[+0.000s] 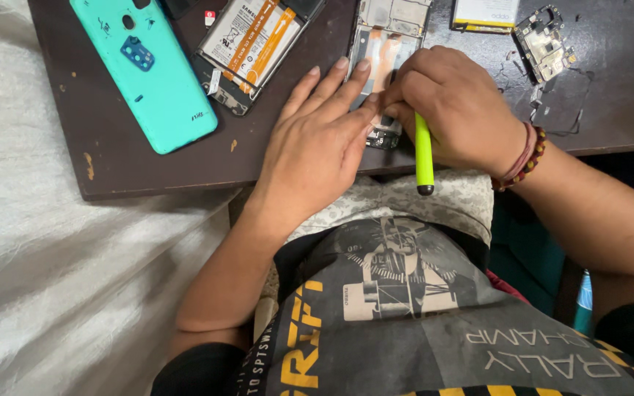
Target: The person pries along the edge of a disassembled phone frame on a wooden table using a green-handled pry tool, working the tool around the frame to separate components. A teal phone back cover, battery, and other phone parts lie on the table beside the work.
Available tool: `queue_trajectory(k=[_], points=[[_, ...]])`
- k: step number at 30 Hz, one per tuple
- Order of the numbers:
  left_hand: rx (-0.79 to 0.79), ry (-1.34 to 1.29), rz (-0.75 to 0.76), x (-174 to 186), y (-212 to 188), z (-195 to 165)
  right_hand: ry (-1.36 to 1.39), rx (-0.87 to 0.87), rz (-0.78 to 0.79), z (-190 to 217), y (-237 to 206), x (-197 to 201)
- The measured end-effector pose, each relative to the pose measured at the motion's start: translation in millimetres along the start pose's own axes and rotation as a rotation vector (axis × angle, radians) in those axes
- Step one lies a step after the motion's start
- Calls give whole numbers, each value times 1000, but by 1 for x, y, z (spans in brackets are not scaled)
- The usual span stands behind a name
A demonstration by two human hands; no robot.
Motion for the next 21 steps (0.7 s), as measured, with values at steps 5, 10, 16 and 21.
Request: queue_trajectory(k=[5,10,16,21], points=[[-13,14,11,0,1,2,2,-14,-55,0,-2,-7],[-16,19,-4,-1,0,3,29,-67,-56,-1,-2,-9],[15,-16,-44,-6,2,5,138,-104,10,-14,-2,-2],[45,-51,-78,-6,3,6,248,-155,22,-17,-6,0]])
Point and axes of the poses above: each hand's wrist, its own y-axis towards the middle knuckle, its own x-axis out of the back of the hand, z = x × y, the point moved 1 cm from there along y, towards the middle knuckle, and after that the axes turned 7 degrees about -x, right-handed, at the moved point
